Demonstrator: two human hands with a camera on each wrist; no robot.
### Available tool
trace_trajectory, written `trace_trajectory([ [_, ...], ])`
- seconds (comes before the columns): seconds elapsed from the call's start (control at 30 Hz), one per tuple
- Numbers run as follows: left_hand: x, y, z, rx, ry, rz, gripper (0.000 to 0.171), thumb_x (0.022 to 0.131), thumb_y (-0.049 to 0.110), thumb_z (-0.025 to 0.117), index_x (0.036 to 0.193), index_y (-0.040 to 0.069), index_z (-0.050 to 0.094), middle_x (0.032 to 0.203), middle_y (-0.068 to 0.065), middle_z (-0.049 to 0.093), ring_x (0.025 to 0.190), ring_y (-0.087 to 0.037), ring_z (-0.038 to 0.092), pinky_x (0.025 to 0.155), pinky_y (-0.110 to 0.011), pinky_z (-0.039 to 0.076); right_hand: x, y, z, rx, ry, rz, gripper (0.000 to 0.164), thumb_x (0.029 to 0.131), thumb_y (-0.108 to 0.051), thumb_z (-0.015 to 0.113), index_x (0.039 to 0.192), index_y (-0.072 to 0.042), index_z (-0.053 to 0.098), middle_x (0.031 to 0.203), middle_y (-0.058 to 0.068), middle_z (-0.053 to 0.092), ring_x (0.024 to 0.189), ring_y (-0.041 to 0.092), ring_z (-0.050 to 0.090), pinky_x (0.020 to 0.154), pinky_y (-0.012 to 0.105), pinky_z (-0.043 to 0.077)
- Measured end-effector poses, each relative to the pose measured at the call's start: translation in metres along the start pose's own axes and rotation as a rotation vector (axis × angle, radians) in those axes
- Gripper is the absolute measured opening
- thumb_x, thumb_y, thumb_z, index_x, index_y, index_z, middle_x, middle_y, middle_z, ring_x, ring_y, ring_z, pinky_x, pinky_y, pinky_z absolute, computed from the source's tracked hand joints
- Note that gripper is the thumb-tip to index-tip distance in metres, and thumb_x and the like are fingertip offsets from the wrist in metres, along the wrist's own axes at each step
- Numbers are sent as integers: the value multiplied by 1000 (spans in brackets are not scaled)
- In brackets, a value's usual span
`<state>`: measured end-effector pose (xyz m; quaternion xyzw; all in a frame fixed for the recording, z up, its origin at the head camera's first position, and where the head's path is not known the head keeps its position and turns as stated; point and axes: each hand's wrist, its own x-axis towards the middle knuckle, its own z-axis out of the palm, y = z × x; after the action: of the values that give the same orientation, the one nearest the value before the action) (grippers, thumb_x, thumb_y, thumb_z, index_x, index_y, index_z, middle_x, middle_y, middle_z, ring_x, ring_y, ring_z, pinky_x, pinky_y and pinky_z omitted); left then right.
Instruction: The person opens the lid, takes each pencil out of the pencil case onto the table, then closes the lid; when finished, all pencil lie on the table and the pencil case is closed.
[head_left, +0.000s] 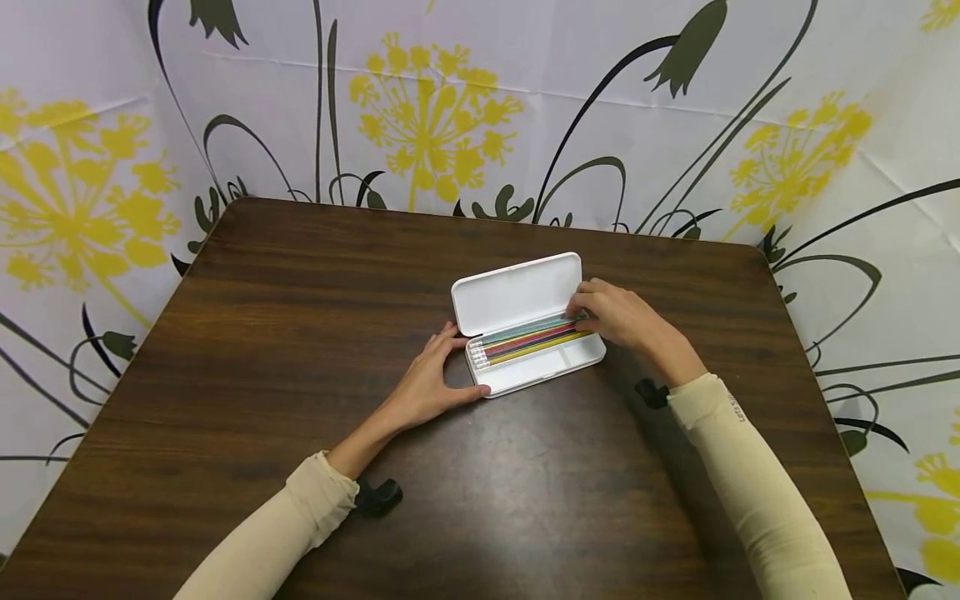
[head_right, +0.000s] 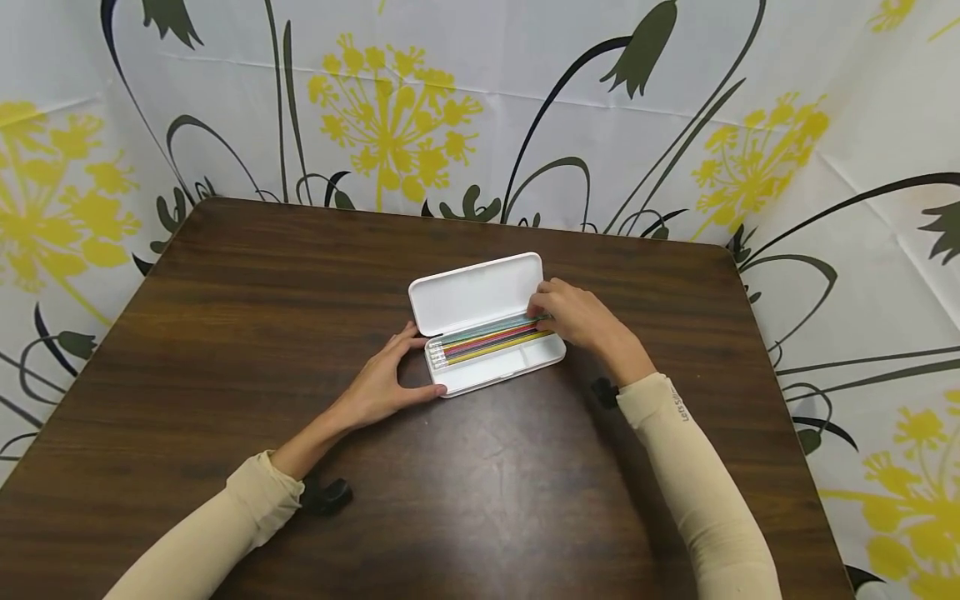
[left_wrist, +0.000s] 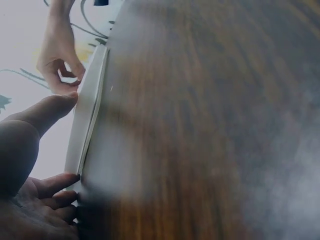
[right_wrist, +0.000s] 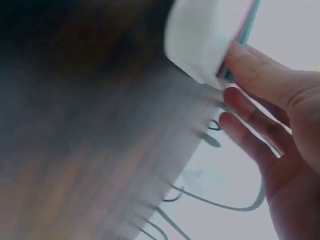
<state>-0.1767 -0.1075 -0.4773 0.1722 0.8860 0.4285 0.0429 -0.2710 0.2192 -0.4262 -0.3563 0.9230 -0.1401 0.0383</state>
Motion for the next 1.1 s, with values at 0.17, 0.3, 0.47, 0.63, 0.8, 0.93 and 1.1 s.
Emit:
trace_trajectory([
  [0.17,-1,1,0,-7,2,-25,85,72,46,86,139,9,49,159,-11,24,146,-22,19,113,-53,27,-3,3,8,55,71,-17,15,84,-5,77,98,-9,76,99,1,67,90,18,55,76,37,50],
  [0.3,-1,0,0,4,-12,-35,91,69,48,87,141,10,47,160,-9,22,147,-22,16,114,-53,23,-7,8,12,95,141,-60,17,83,-3,77,100,-7,78,95,3,68,87,17,57,72,35,51],
  [0.47,1,-1,2,28,-4,-3,93,67,45,89,141,7,47,159,-12,24,147,-27,16,116,-52,19,-10,12,13,125,182,-84,17,82,-2,78,98,-7,78,92,2,67,84,17,58,70,34,52],
  [0.63,2,-1,3,54,-28,20,95,68,44,89,143,5,44,158,-14,24,147,-27,13,119,-45,12,-18,16,11,121,222,-106,17,82,-2,78,98,-7,78,92,1,67,84,15,58,68,33,52],
  [0.8,2,-1,3,68,-54,40,100,69,46,88,145,4,40,159,-15,22,148,-26,9,119,-41,6,-41,28,5,159,342,-116,17,78,1,80,94,-7,78,89,2,68,81,17,60,64,34,50],
  [0.93,2,-1,3,66,-64,46,99,70,45,88,145,3,40,158,-16,22,148,-27,9,119,-42,5,-74,48,-1,159,418,-57,16,78,1,80,92,-6,78,88,2,69,78,16,62,63,26,48],
  [1.1,6,-1,4,70,-60,75,97,70,44,88,144,2,41,158,-16,24,148,-26,9,119,-41,5,-128,78,-8,155,480,105,17,77,4,79,92,-5,78,88,2,69,73,12,63,62,11,46],
])
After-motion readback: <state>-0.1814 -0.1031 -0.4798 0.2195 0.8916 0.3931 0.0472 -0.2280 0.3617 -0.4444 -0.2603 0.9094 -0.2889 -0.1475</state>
